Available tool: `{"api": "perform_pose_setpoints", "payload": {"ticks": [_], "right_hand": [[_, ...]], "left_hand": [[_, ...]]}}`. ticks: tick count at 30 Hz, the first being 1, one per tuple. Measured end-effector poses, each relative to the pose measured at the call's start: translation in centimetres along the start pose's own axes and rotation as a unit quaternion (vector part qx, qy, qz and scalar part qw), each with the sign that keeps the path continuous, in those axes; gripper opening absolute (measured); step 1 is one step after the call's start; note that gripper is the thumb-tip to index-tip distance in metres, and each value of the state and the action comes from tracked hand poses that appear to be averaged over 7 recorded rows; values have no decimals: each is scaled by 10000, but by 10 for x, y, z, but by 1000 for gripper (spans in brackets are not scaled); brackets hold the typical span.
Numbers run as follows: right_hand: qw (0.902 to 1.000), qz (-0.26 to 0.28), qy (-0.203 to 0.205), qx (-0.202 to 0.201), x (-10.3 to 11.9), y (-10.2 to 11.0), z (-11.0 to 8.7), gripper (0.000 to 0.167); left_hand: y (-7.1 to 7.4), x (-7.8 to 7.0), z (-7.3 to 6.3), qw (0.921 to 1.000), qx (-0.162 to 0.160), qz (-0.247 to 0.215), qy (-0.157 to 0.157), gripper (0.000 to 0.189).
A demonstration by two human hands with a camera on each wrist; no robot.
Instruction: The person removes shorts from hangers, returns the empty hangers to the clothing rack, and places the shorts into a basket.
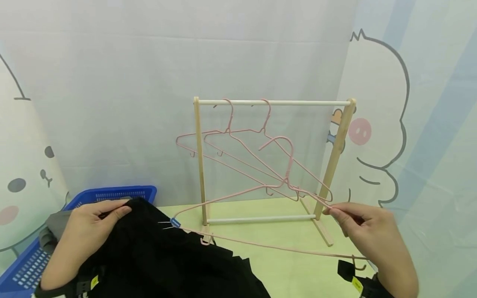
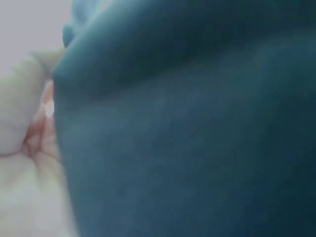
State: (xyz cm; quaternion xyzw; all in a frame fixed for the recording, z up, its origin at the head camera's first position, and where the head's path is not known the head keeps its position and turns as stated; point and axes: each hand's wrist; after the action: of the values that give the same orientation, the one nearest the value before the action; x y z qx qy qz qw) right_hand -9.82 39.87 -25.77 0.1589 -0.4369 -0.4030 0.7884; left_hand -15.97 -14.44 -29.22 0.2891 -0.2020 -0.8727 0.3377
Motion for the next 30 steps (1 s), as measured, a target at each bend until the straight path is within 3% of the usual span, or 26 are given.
{"api": "perform_pose_setpoints", "payload": {"ticks": [3,9,19,30], "right_hand": [[9999,-69,41,83,4,-7,3,13],[9984,-92,537,125,9,-16,9,18],[9982,-267,-527,-40,-10,7,-4,15],[9942,-283,-942,-435,-10,17,-9,16]], "left_hand": [[-4,-6,1,9998,32,-181,-39,22],[-5,-13,2,9998,41,-194,-86,21],[-1,-2,2,9997,224,5,16,24],[-7,-16,3,9976,600,-151,313,27]]}}
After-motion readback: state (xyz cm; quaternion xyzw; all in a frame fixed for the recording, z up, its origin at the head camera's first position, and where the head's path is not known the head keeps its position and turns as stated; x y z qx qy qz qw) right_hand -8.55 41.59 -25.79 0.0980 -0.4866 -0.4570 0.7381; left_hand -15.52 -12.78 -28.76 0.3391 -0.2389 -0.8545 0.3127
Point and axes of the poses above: each hand's wrist, its own z-axis towards the middle knuckle, its own y-axis out of the back of the hand, x = y × z, and after that the axes turned 10 degrees about -y, right-handed
